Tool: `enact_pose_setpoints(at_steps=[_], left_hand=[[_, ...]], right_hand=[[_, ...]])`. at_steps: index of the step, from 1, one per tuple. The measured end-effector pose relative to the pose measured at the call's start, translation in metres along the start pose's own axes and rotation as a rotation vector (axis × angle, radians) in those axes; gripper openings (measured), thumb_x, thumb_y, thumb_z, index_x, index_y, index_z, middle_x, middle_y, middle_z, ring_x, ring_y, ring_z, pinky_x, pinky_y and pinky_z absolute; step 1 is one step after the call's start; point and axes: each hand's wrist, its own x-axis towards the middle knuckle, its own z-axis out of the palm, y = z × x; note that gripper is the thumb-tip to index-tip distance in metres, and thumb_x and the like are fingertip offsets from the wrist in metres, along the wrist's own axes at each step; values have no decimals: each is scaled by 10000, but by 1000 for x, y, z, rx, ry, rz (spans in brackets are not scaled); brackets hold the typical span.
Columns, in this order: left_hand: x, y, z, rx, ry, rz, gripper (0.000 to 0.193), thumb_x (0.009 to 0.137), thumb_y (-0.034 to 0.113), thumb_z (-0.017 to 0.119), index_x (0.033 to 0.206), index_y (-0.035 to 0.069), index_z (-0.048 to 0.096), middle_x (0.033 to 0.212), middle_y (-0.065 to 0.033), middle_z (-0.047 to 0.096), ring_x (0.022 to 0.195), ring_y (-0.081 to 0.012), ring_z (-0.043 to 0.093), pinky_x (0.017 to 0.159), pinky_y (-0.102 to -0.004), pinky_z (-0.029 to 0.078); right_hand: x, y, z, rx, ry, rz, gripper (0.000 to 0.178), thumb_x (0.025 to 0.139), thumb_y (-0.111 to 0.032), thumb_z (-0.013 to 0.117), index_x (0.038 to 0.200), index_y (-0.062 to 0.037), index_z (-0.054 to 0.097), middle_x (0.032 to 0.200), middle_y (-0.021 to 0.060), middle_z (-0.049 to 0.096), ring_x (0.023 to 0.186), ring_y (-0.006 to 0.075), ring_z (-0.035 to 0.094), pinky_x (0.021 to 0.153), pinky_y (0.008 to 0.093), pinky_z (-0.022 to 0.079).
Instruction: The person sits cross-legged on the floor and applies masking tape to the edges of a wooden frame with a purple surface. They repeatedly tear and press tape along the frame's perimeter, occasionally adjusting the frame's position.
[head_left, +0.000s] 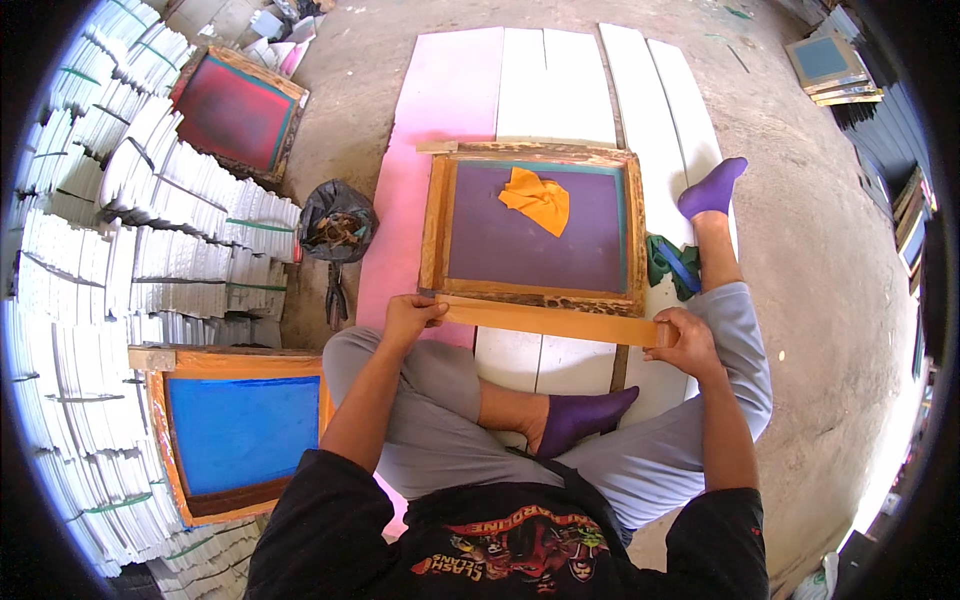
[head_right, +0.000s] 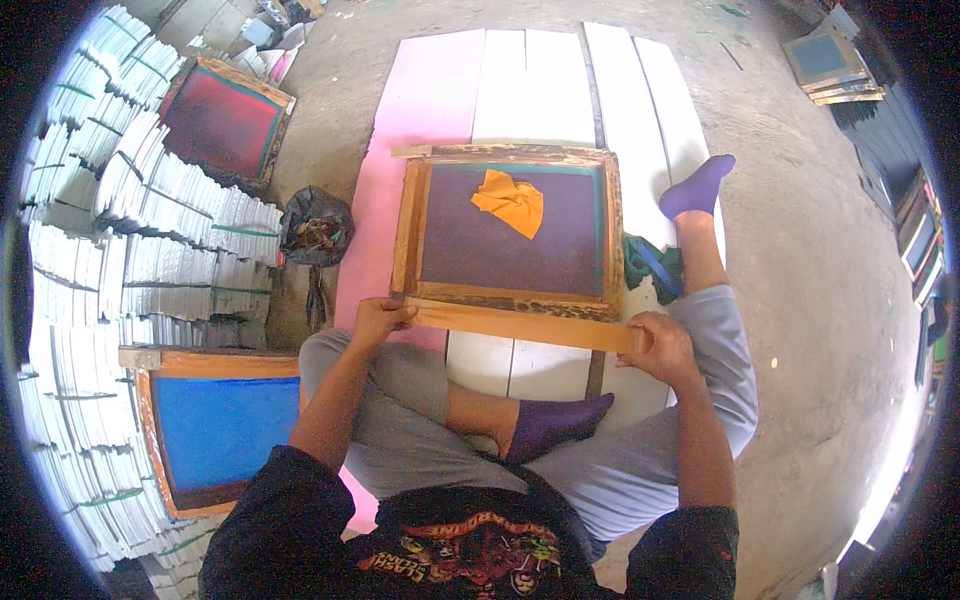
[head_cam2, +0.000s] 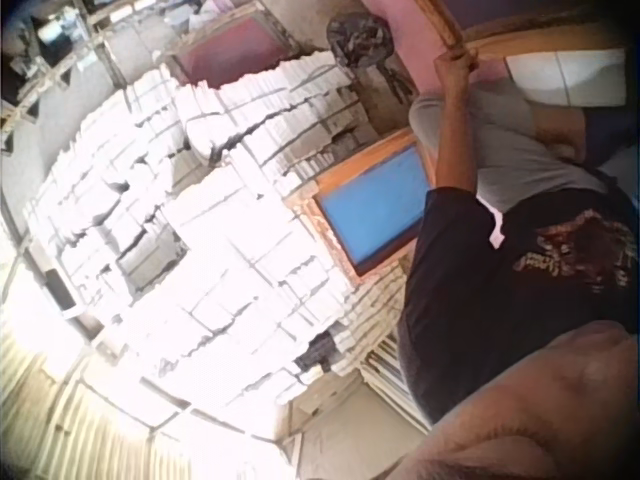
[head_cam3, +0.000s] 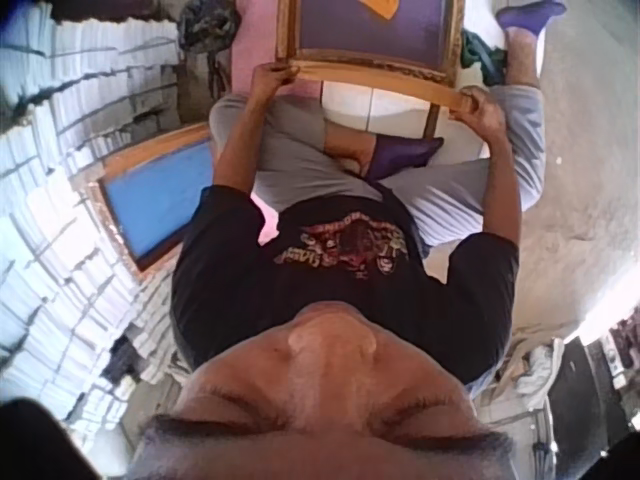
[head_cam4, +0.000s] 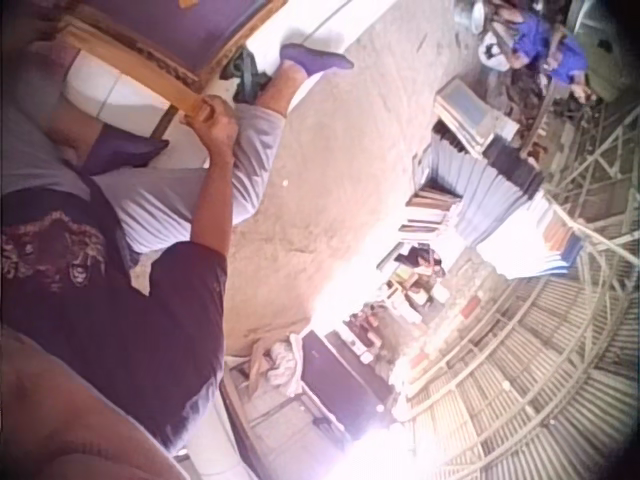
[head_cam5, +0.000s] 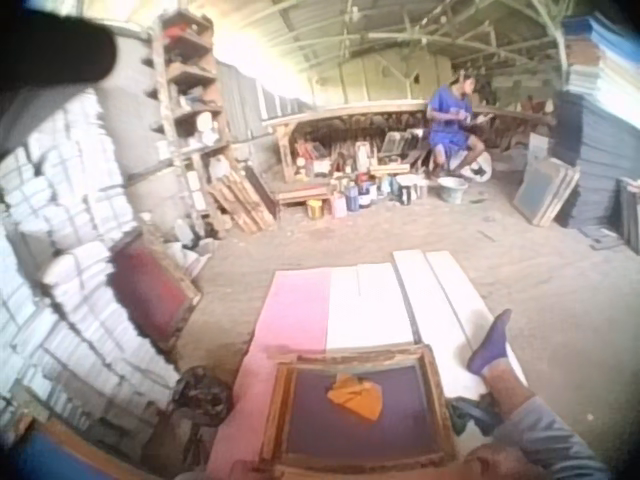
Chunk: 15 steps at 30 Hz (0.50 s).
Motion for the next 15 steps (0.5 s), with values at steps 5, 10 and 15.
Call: enact_pose_setpoints(at_steps=[5, 10, 15], left_hand=[[-4, 2, 0, 8, 84, 4, 256, 884, 123, 841, 983, -97, 756, 820, -111, 738, 691, -178, 704, 654, -286, 601], [12, -5, 5, -50, 41, 27, 233, 897, 124, 828, 960, -89, 760, 803, -108, 733, 675, -172, 695, 647, -293, 598], [8, -7, 5, 81, 97, 96, 222, 902, 126, 825, 922, -83, 753, 801, -102, 729, 666, -162, 684, 642, -292, 594]], right_hand=[[12, -5, -1, -17, 21, 20, 696, 546, -330, 992, 1110, -87, 664, 1015, 141, 720, 965, 374, 700, 866, 472, 555], [4, 12, -4, -92, 122, -179, 598, 605, -361, 957, 1079, -102, 700, 1014, 118, 720, 954, 358, 700, 854, 460, 555], [16, 8, 0, -275, 79, -192, 562, 605, -382, 944, 1062, -130, 734, 952, 78, 681, 940, 310, 684, 848, 460, 542]])
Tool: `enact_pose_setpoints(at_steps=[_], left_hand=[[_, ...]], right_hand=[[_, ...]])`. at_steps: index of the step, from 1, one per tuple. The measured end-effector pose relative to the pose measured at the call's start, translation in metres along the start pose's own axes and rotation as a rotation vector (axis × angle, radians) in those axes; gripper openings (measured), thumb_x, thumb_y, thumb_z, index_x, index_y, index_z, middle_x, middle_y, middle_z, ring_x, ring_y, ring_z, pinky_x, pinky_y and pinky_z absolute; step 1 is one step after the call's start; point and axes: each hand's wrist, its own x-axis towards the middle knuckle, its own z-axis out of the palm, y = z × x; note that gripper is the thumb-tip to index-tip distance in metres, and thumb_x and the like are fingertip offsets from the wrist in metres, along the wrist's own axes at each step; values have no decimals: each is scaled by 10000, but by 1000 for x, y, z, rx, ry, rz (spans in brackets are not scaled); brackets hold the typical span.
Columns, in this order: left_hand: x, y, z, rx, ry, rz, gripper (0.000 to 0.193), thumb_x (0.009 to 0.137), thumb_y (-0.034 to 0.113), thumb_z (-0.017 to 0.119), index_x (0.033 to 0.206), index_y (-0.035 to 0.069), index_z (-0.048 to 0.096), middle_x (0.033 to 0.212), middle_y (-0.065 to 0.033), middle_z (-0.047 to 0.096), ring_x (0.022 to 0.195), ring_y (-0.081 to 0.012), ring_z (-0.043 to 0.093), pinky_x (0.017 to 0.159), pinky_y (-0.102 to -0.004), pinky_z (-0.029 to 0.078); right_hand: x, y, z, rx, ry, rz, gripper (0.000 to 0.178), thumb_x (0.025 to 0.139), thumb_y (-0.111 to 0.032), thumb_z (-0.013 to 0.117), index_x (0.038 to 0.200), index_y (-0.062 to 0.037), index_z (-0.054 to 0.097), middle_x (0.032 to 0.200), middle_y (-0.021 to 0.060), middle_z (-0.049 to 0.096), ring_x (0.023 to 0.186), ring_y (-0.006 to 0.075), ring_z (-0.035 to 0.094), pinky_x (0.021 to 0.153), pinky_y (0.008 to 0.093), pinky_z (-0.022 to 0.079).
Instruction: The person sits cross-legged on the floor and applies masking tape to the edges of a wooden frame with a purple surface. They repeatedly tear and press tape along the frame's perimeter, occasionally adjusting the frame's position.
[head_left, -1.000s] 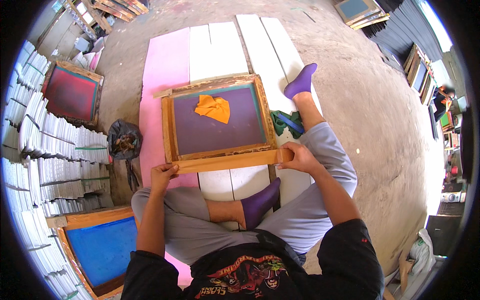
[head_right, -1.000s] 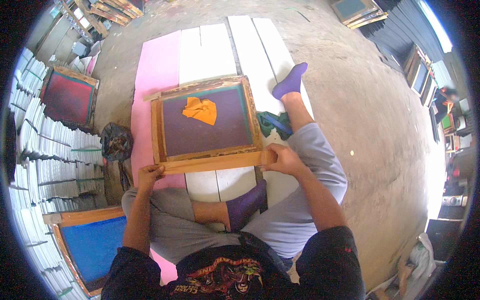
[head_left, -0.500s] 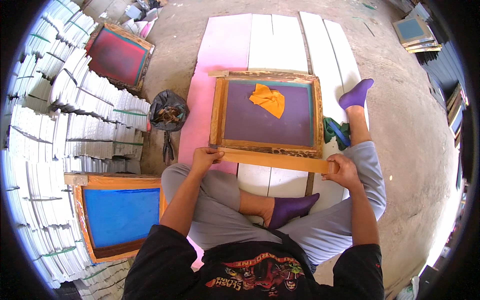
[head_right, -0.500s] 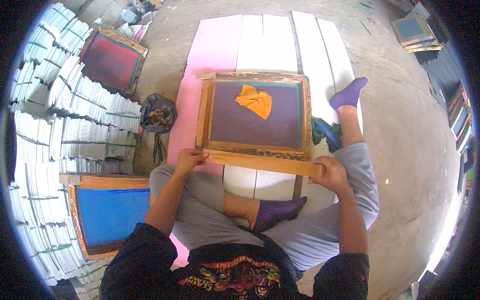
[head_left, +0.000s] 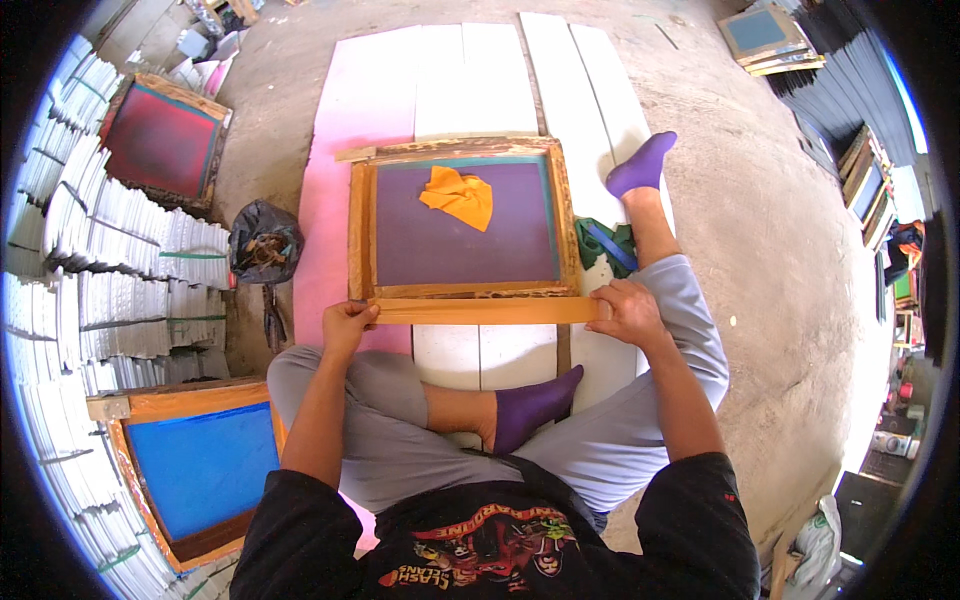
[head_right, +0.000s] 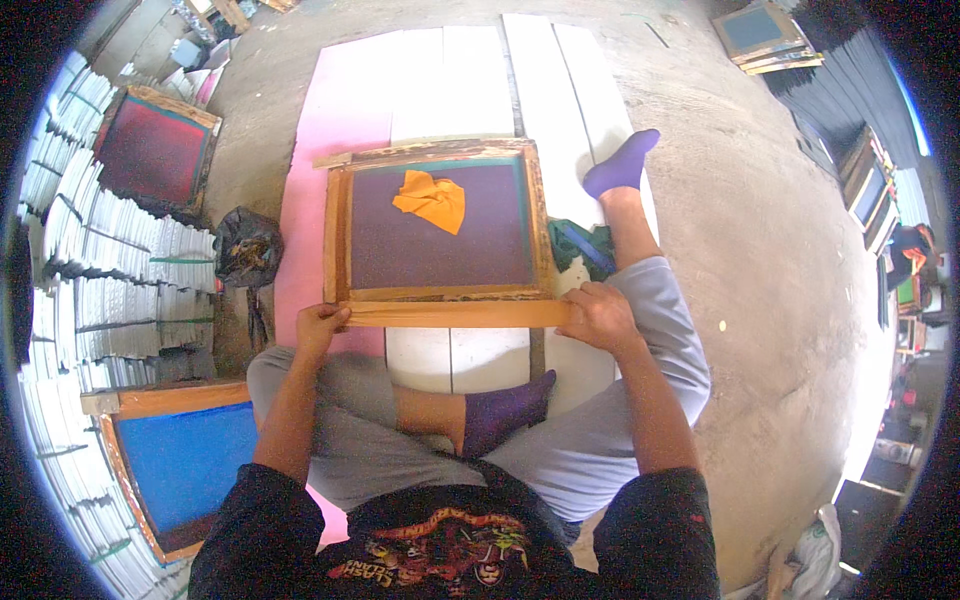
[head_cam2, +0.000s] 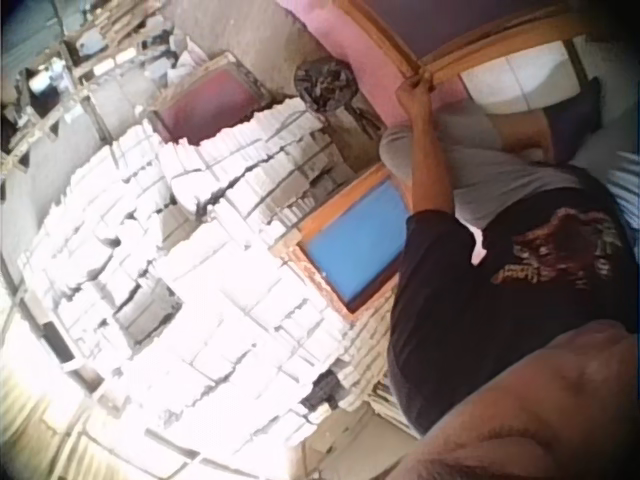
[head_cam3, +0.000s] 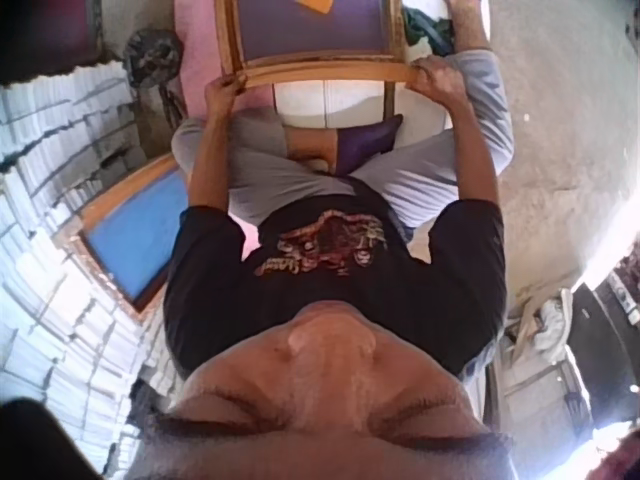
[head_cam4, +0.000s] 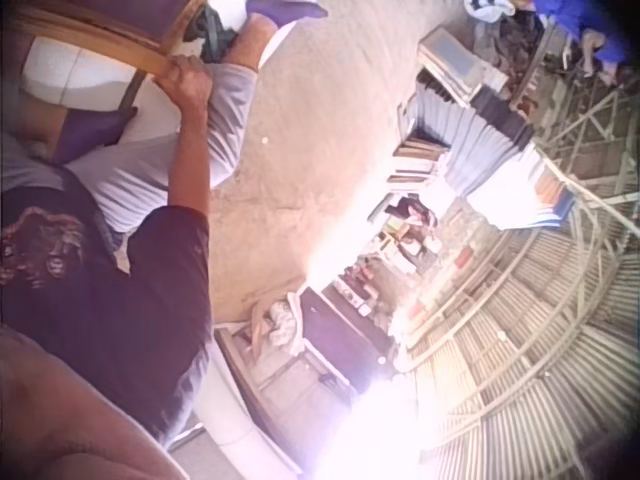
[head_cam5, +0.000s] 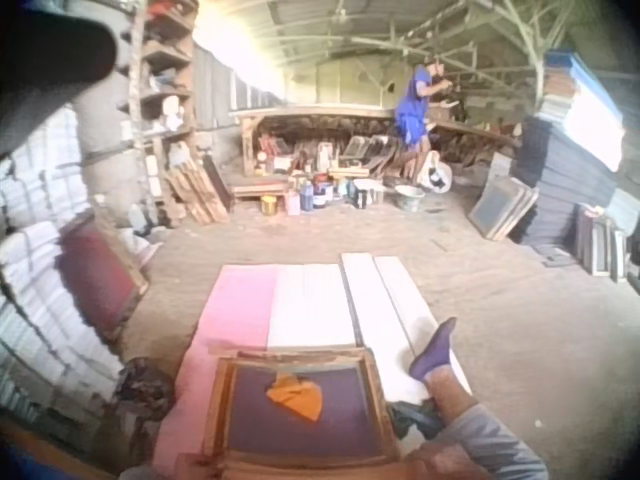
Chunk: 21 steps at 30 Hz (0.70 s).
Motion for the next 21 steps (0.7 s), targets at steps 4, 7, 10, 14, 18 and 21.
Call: enact_pose_setpoints(at_steps=[4, 7, 10, 14, 18, 21], left_hand=[[4, -3, 3, 54, 22, 24, 225, 902, 131, 825, 922, -79, 748, 788, -95, 723, 656, -157, 678, 632, -288, 586], [8, -8, -2, 26, 42, 17, 225, 904, 129, 821, 935, -81, 746, 778, -94, 719, 652, -155, 676, 624, -283, 578], [8, -9, -2, -8, 63, 8, 225, 907, 128, 814, 937, -85, 745, 774, -96, 718, 653, -152, 676, 616, -280, 569], [3, -2, 1, 38, 59, 33, 239, 911, 140, 812, 929, -88, 744, 766, -93, 717, 646, -149, 674, 599, -282, 558], [-4, 5, 5, 185, 99, 89, 256, 899, 158, 821, 943, -85, 755, 747, -101, 727, 627, -146, 674, 590, -290, 557], [-11, 17, 5, 291, 115, 111, 272, 880, 168, 834, 962, -84, 770, 739, -118, 738, 625, -148, 684, 596, -295, 562]], right_hand=[[3, 10, 5, -55, -19, 13, 620, 580, -414, 946, 1095, -140, 735, 970, 65, 676, 975, 298, 675, 876, 440, 529], [6, 10, 5, 25, 11, 57, 610, 596, -393, 948, 1106, -137, 730, 991, 72, 679, 1004, 302, 670, 898, 448, 521], [7, 5, 2, 126, 67, 89, 586, 614, -368, 947, 1107, -138, 728, 1005, 77, 677, 1033, 302, 663, 920, 464, 512], [4, 15, 4, 73, 13, 73, 560, 622, -364, 942, 1092, -145, 730, 999, 70, 664, 1027, 297, 657, 928, 472, 505], [7, 11, 10, -68, -25, 53, 548, 614, -385, 933, 1073, -160, 738, 985, 55, 650, 1011, 279, 647, 907, 457, 503], [11, 11, 15, -144, -25, 35, 539, 610, -397, 926, 1066, -173, 746, 988, 45, 643, 1015, 267, 634, 896, 448, 502]])
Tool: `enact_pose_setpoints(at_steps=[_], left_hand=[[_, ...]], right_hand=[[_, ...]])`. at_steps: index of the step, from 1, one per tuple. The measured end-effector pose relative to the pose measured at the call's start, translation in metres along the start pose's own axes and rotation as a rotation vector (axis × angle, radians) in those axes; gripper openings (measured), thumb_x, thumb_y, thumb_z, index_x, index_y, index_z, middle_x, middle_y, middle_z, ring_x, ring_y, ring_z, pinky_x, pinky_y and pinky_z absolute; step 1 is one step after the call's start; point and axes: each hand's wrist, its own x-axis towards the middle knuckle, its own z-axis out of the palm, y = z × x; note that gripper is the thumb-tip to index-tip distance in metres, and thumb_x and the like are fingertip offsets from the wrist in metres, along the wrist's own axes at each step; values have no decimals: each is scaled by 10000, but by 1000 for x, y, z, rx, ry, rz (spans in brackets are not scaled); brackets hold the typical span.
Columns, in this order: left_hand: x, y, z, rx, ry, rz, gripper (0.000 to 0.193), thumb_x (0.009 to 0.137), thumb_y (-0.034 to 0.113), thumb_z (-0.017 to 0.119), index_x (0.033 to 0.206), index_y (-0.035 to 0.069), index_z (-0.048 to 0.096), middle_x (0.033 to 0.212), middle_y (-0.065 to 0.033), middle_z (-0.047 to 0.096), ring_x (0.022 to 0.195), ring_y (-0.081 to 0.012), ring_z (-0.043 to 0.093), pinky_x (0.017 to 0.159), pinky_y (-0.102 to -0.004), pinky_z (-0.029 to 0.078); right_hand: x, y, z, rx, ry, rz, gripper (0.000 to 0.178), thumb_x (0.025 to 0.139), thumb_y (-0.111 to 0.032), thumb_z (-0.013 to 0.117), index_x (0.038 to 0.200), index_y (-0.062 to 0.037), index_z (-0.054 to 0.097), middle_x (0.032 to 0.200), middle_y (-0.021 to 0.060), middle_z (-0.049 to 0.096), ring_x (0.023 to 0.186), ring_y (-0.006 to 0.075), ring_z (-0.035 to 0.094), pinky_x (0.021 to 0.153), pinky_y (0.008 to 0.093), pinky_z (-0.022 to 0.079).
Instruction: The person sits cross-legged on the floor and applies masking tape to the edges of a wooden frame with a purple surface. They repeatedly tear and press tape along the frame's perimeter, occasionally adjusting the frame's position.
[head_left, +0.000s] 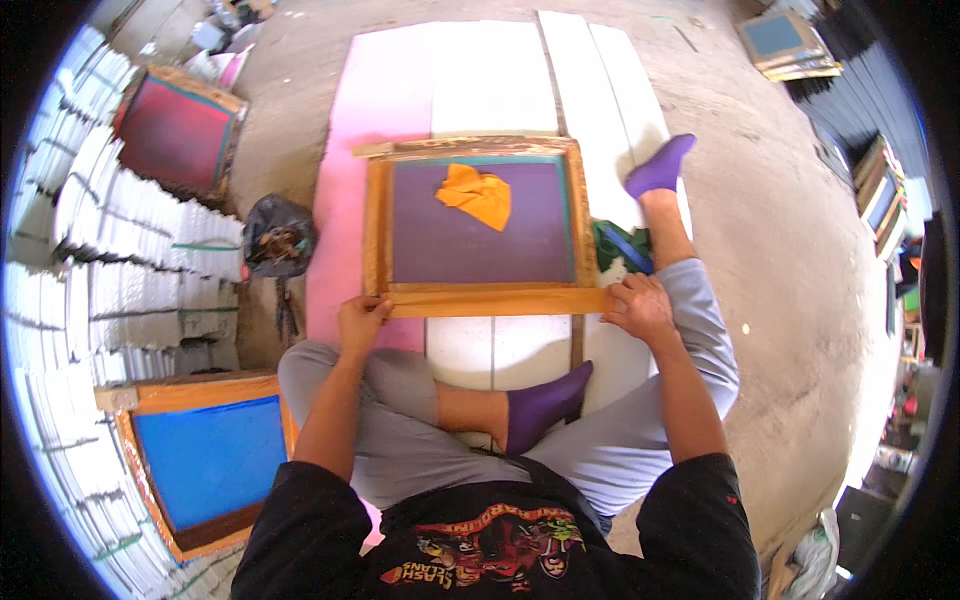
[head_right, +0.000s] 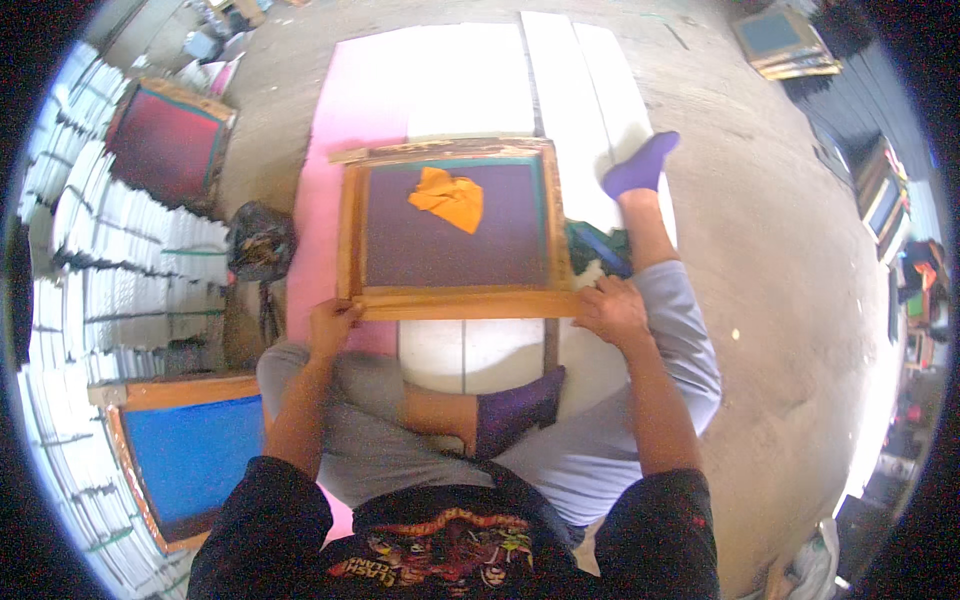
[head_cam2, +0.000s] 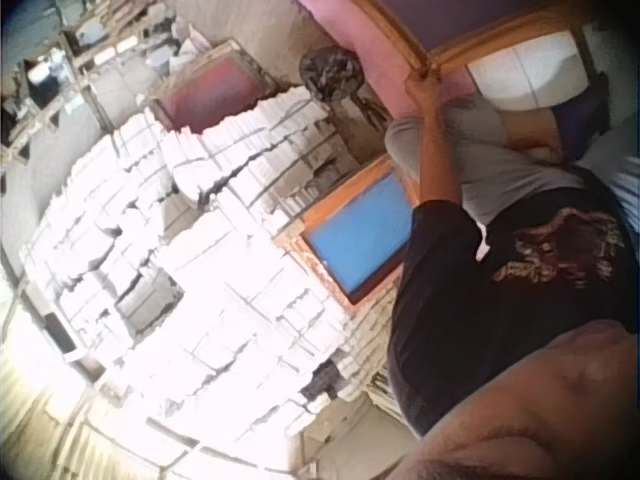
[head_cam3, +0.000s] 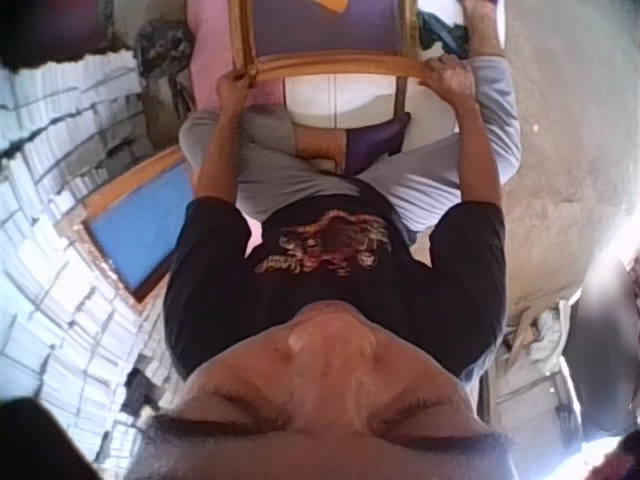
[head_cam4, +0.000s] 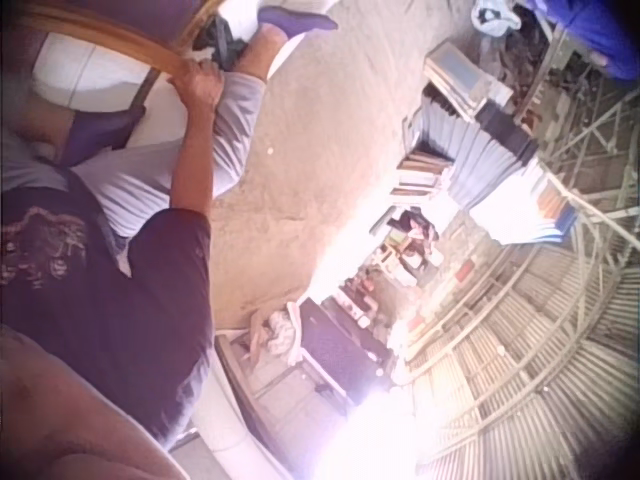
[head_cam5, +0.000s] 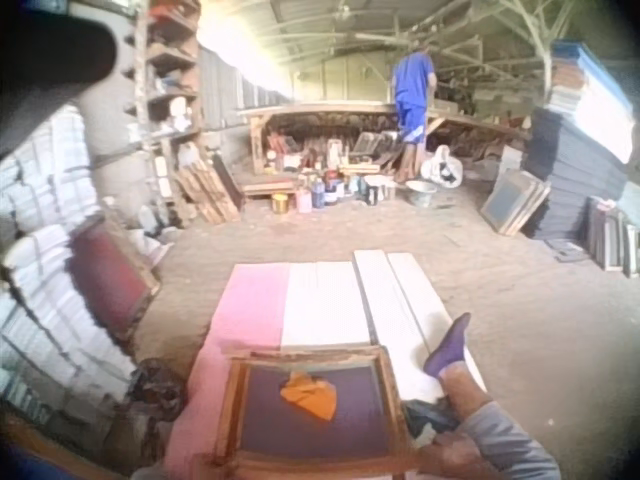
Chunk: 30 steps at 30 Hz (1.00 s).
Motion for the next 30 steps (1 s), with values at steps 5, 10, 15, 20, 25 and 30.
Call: enact_pose_setpoints(at_steps=[5, 10, 15, 20, 25, 30], left_hand=[[7, -6, 8, 8, 27, -61, 275, 867, 174, 840, 961, -78, 782, 700, -111, 733, 618, -152, 692, 595, -296, 552], [13, -21, 9, -56, 72, -95, 254, 854, 162, 846, 938, -69, 783, 692, -105, 727, 601, -147, 679, 581, -297, 538], [9, -14, 8, -68, 92, -71, 246, 852, 158, 845, 919, -68, 776, 689, -105, 721, 587, -148, 666, 569, -304, 530], [4, 9, 5, 93, 108, -65, 254, 853, 171, 850, 874, -69, 770, 695, -110, 728, 603, -158, 683, 564, -313, 545], [8, -5, 6, 26, 125, -39, 288, 853, 210, 845, 887, -65, 769, 689, -119, 723, 587, -166, 678, 567, -326, 535], [6, 4, 3, 67, 137, -22, 281, 854, 200, 842, 912, -67, 774, 731, -146, 744, 625, -193, 700, 616, -348, 551]], right_hand=[[-3, -2, 3, -2, 57, 3, 520, 618, -377, 918, 1075, -179, 766, 1021, 40, 648, 1011, 263, 625, 901, 453, 502], [-2, -4, 7, 8, 89, -46, 493, 640, -354, 912, 1079, -172, 776, 1073, 37, 671, 1040, 259, 623, 922, 438, 501], [4, -8, 12, -79, 183, -133, 474, 612, -358, 911, 1034, -185, 781, 1025, 5, 668, 986, 233, 618, 869, 412, 501], [4, -2, 15, -113, 181, -173, 517, 599, -377, 915, 1052, -186, 756, 975, -8, 662, 947, 226, 614, 840, 405, 497], [7, 0, 16, -118, 118, -12, 605, 576, -404, 932, 1069, -153, 687, 948, 8, 677, 933, 242, 621, 846, 405, 495], [8, 3, 13, -144, -1, -53, 631, 644, -410, 925, 1136, -146, 629, 996, 49, 718, 1029, 267, 638, 902, 419, 504]])
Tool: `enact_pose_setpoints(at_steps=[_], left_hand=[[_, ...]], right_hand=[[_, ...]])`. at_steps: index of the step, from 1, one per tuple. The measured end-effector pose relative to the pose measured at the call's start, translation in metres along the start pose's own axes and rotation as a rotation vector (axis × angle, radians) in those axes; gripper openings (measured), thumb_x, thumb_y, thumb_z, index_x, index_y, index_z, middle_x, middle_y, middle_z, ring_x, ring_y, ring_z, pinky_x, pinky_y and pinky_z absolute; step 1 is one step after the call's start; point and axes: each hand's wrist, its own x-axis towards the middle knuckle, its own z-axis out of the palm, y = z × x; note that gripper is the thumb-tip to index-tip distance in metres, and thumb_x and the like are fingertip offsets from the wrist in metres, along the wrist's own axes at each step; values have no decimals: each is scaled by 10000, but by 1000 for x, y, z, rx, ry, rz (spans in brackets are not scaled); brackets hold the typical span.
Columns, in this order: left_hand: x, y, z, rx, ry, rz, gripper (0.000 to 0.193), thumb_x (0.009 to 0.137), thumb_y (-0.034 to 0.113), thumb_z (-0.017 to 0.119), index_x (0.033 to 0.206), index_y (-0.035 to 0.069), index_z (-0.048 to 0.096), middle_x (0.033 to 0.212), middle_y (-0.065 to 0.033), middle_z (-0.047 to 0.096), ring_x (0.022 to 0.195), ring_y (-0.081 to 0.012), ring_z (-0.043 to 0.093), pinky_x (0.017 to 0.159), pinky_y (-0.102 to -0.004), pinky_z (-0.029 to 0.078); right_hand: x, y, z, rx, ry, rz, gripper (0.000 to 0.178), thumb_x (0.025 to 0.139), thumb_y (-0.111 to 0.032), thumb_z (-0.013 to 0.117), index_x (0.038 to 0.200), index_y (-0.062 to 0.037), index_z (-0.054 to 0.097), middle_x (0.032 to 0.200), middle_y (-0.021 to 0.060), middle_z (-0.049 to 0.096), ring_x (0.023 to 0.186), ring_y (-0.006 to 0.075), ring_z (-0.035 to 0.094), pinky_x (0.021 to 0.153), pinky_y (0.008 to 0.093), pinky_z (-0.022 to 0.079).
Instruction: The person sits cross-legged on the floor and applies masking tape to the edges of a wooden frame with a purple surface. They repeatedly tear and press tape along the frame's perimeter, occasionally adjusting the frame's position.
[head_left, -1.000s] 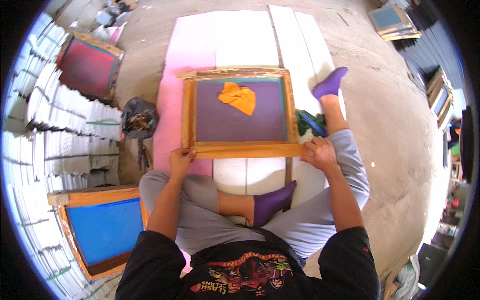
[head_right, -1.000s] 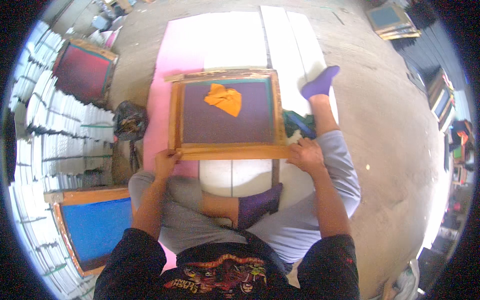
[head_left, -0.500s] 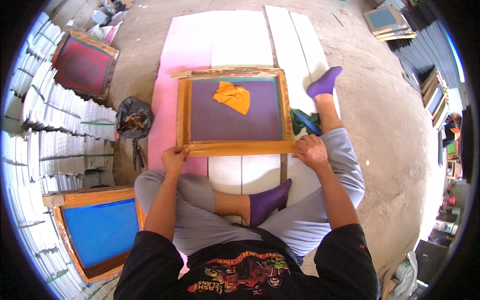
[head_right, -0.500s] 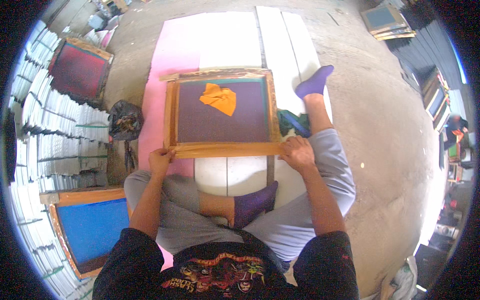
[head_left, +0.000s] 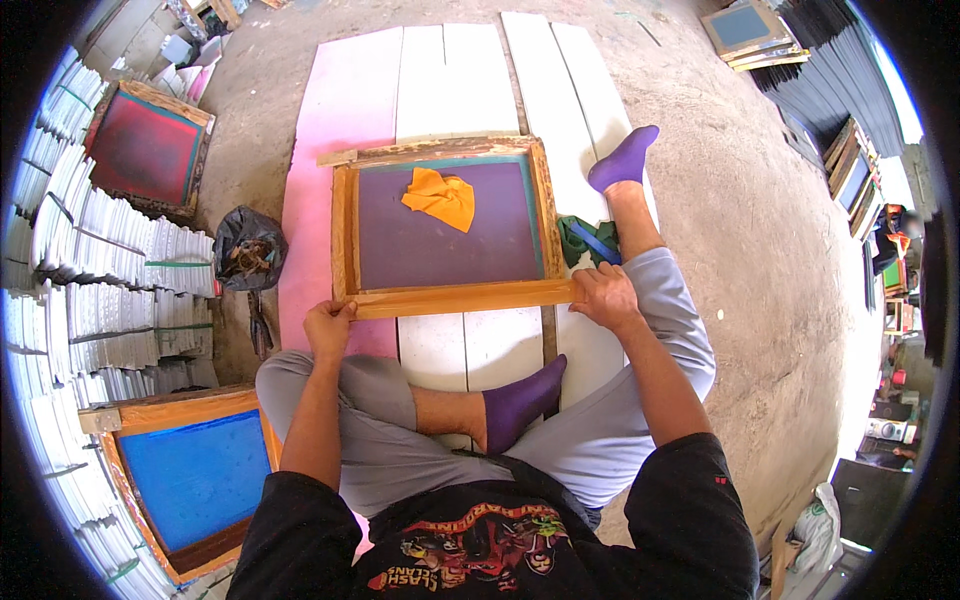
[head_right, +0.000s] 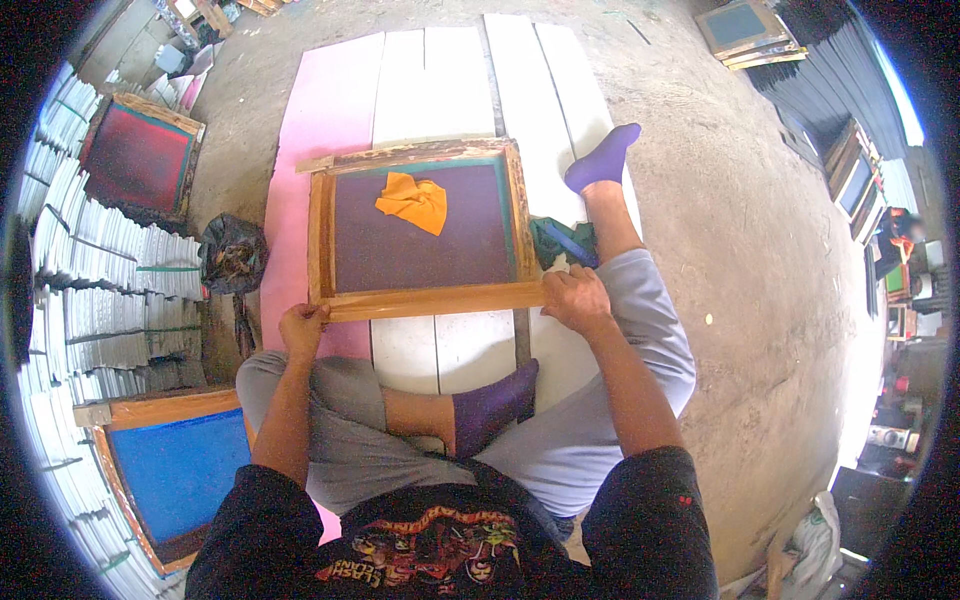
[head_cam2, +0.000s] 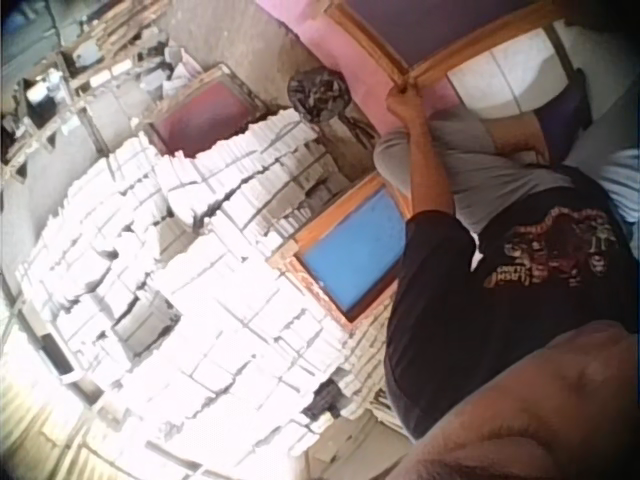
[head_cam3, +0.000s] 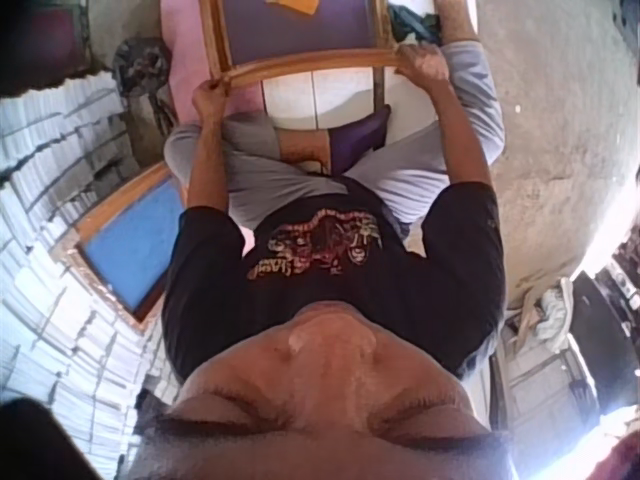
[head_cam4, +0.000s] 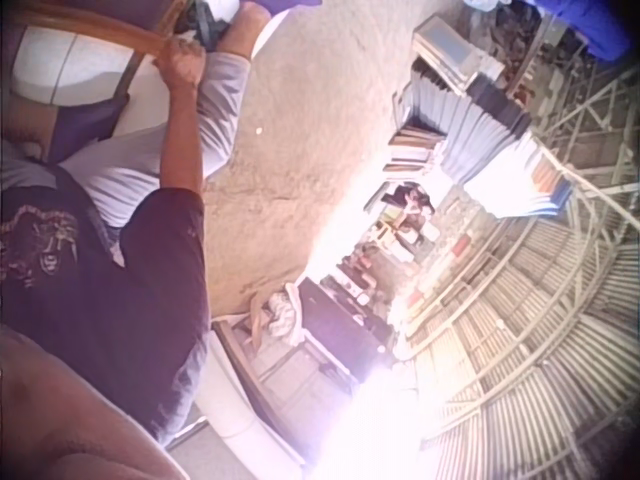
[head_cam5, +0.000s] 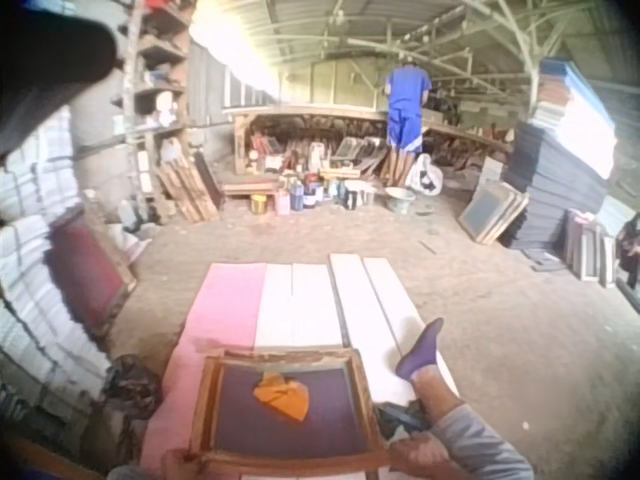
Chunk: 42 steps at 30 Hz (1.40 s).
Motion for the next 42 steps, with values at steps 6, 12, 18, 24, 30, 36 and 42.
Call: enact_pose_setpoints(at_steps=[6, 12, 18, 24, 30, 36, 42], left_hand=[[1, 5, -2, 165, 46, 87, 263, 840, 174, 852, 920, -64, 776, 807, -210, 762, 708, -270, 749, 689, -387, 571], [0, 3, -1, 153, 33, 76, 315, 850, 241, 847, 927, -56, 777, 830, -207, 763, 745, -280, 749, 712, -395, 566], [0, 0, 2, 179, 70, 97, 289, 838, 213, 846, 931, -52, 776, 836, -215, 761, 755, -309, 752, 719, -406, 572], [-6, 14, -3, 214, 72, 116, 245, 849, 168, 832, 946, -51, 779, 841, -226, 761, 761, -321, 762, 721, -401, 575], [-5, 11, -2, 210, 72, 88, 251, 842, 171, 840, 956, -46, 783, 851, -227, 762, 777, -328, 764, 726, -403, 577], [0, 7, 0, 213, 60, 113, 253, 838, 174, 843, 948, -45, 781, 848, -231, 760, 788, -329, 765, 730, -405, 580], [2, 0, 2, 143, 57, 93, 267, 836, 191, 844, 923, -51, 773, 818, -225, 754, 765, -320, 759, 718, -413, 572]], right_hand=[[4, -5, -1, -48, -59, 23, 640, 685, -418, 902, 1195, -150, 623, 1074, 45, 710, 1119, 268, 610, 947, 427, 489], [2, -5, 4, -76, -43, -25, 580, 738, -394, 866, 1220, -163, 642, 1154, 55, 679, 1156, 266, 585, 982, 441, 468], [-7, -15, 17, -200, 47, -94, 470, 818, -359, 794, 1218, -147, 666, 1301, 95, 625, 1239, 321, 553, 1052, 513, 429], [-13, -29, 40, -411, 90, -39, 363, 950, -295, 608, 1242, -86, 662, 1448, 170, 570, 1403, 392, 466, 1142, 593, 376], [-12, -53, 62, -807, 76, -23, 561, 1004, -253, 472, 1484, 32, 524, 1590, 239, 451, 1539, 396, 326, 1217, 603, 289], [-8, -65, 65, -942, -116, -34, 583, 1018, -277, 478, 1495, 56, 513, 1643, 194, 393, 1565, 400, 258, 1243, 584, 222], [9, -52, 28, -204, 76, 186, 407, 943, -222, 583, 1274, -4, 677, 1425, 207, 603, 1411, 368, 494, 1157, 519, 389]])
